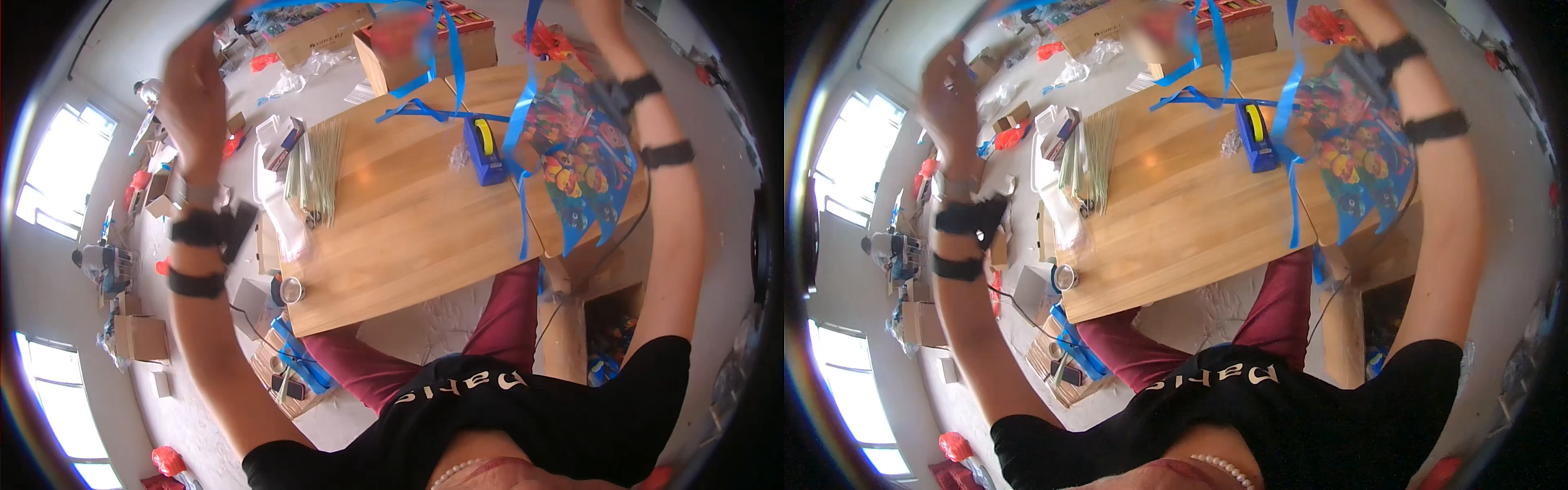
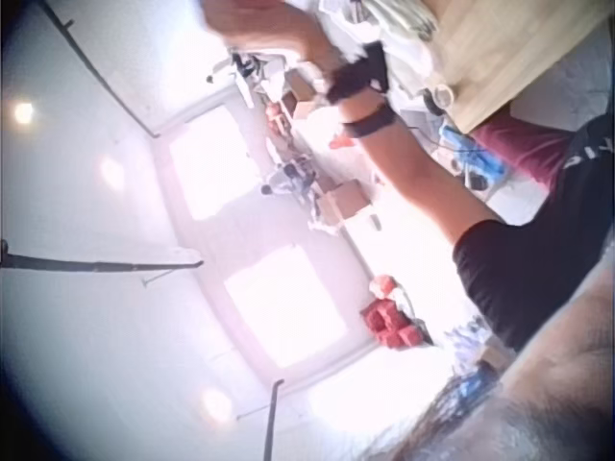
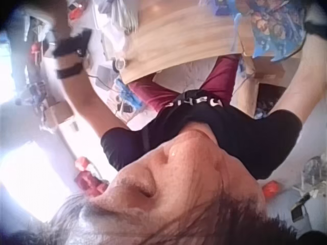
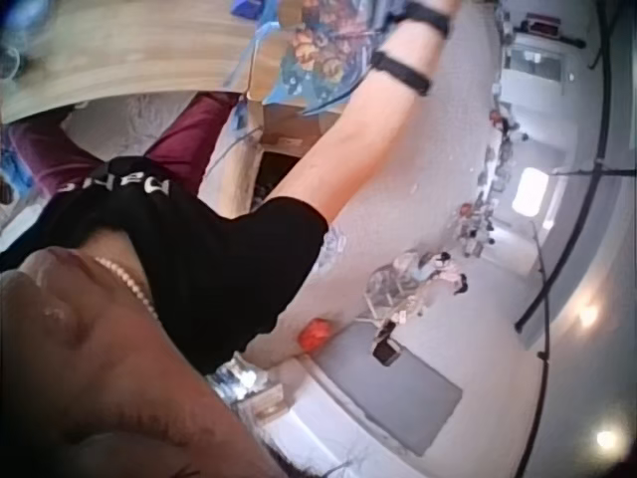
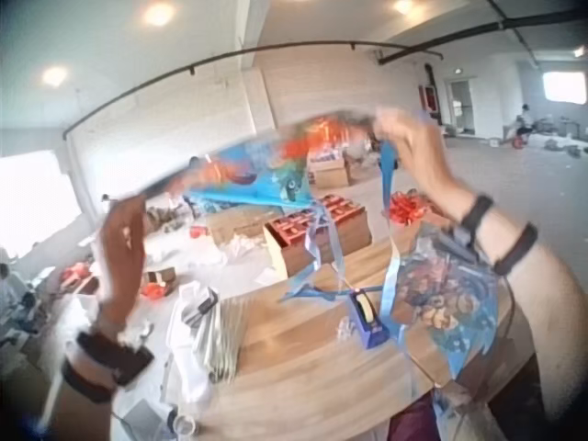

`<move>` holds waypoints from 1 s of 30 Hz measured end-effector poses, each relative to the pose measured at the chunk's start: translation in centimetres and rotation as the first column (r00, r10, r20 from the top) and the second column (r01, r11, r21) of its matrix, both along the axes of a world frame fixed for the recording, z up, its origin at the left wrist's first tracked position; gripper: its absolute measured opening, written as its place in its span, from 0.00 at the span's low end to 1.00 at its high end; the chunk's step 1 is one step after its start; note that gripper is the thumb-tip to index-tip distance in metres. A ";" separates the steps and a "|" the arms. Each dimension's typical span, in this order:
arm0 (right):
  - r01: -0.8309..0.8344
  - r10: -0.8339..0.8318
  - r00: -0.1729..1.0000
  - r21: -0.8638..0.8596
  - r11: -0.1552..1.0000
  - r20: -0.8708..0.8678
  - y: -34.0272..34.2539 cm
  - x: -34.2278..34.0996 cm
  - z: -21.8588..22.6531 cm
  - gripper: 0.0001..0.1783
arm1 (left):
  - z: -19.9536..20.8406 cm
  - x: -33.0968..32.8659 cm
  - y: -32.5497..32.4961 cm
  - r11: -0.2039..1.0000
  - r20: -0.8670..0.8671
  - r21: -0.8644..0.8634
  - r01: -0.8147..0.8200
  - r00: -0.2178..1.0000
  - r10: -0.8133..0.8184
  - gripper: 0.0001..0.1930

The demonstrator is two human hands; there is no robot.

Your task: Assemble, roll up, and prepare decorative kites for packaging at a workshop station.

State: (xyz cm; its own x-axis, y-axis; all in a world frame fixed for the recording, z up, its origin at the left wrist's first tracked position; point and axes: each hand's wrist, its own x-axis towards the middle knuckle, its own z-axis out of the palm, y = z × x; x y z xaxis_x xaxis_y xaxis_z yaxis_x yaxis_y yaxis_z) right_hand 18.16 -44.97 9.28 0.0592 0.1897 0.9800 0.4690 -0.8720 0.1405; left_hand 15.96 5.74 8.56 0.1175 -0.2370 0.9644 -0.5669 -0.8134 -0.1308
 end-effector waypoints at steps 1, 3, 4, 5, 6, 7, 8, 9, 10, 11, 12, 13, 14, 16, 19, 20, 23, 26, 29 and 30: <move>-0.093 0.095 0.992 0.019 0.995 -0.088 0.4 -0.2 -3.4 0.10 | -2.8 -0.7 0.3 0.999 -0.042 0.049 0.002 0.999 0.000 0.13; 0.017 -0.056 0.962 -0.147 0.989 -0.269 0.7 -1.1 -9.3 0.16 | -8.4 -2.1 0.9 0.991 -0.169 0.130 -0.016 0.985 0.038 0.14; -0.009 -0.028 0.918 -0.089 0.996 -0.397 1.2 -1.6 -12.7 0.18 | -11.2 -2.9 1.3 0.988 -0.271 0.151 -0.044 0.959 0.084 0.15; -0.024 0.009 0.858 -0.023 0.999 -0.514 1.9 -2.2 -16.0 0.20 | -14.0 -3.6 1.6 0.979 -0.295 0.186 -0.085 0.946 0.138 0.15; 0.031 -0.109 0.844 -0.157 0.987 -0.525 2.6 -2.4 -18.8 0.21 | -16.7 -4.2 1.8 0.964 -0.310 0.231 -0.132 0.929 0.202 0.15; -0.030 -0.021 0.811 -0.078 0.996 -0.585 3.5 -3.1 -21.9 0.21 | -19.3 -4.8 2.2 0.962 -0.386 0.234 -0.142 0.894 0.226 0.15; -0.044 -0.043 0.778 -0.121 0.992 -0.627 4.2 -3.3 -24.4 0.18 | -21.9 -5.4 2.6 0.955 -0.454 0.249 -0.161 0.852 0.262 0.15; -0.040 -0.047 0.750 -0.116 0.992 -0.660 4.8 -4.1 -27.1 0.16 | -24.5 -6.0 3.0 0.956 -0.509 0.239 -0.168 0.817 0.270 0.14; -0.020 -0.047 0.701 -0.086 0.996 -0.712 5.6 -4.3 -29.6 0.13 | -27.0 -6.7 3.4 0.956 -0.563 0.232 -0.179 0.777 0.282 0.14; -0.044 0.013 0.676 -0.023 0.999 -0.737 5.8 -4.7 -31.9 0.12 | -29.8 -7.3 3.2 0.946 -0.614 0.248 -0.207 0.722 0.319 0.15; -0.045 0.066 0.641 0.048 0.998 -0.765 6.5 -5.5 -34.4 0.11 | -32.2 -7.9 3.7 0.960 -0.592 0.233 -0.155 0.760 0.266 0.16; -0.050 0.068 0.607 0.048 0.998 -0.791 7.3 -6.1 -36.7 0.11 | -34.6 -8.8 4.1 0.956 -0.643 0.258 -0.142 0.714 0.279 0.17; -0.074 0.053 0.613 0.009 0.997 -0.788 7.9 -6.8 -38.8 0.10 | -36.7 -9.9 4.6 0.942 -0.679 0.310 -0.127 0.664 0.313 0.17; -0.108 0.044 0.606 -0.027 0.994 -0.794 8.5 -8.3 -42.1 0.08 | -40.4 -12.0 5.5 0.942 -0.750 0.324 -0.084 0.585 0.310 0.18; -0.146 0.054 0.462 -0.016 0.989 -0.885 9.6 -11.0 -45.7 0.07 | -44.2 -15.3 6.7 0.945 -0.769 0.323 -0.054 0.566 0.296 0.17; -0.176 0.077 0.470 -0.008 0.984 -0.879 9.8 -11.5 -46.5 0.07 | -45.1 -16.2 7.0 0.952 -0.788 0.305 -0.027 0.554 0.269 0.15; -0.212 0.044 0.498 -0.073 0.975 -0.866 10.4 -13.0 -48.0 0.07 | -46.8 -17.9 7.7 0.961 -0.784 0.275 -0.016 0.575 0.234 0.16; -0.202 -0.010 0.525 -0.136 0.970 -0.851 10.2 -14.5 -48.4 0.07 | -48.1 -19.4 7.7 0.972 -0.810 0.235 0.000 0.553 0.196 0.15; -0.198 -0.051 0.599 -0.209 0.958 -0.799 10.1 -15.5 -48.5 0.08 | -49.0 -20.5 7.6 0.990 -0.862 0.140 0.022 0.494 0.111 0.18; -0.180 -0.093 0.609 -0.251 0.951 -0.788 10.1 -15.9 -48.5 0.10 | -49.2 -20.9 7.4 0.989 -0.861 0.150 0.009 0.493 0.126 0.18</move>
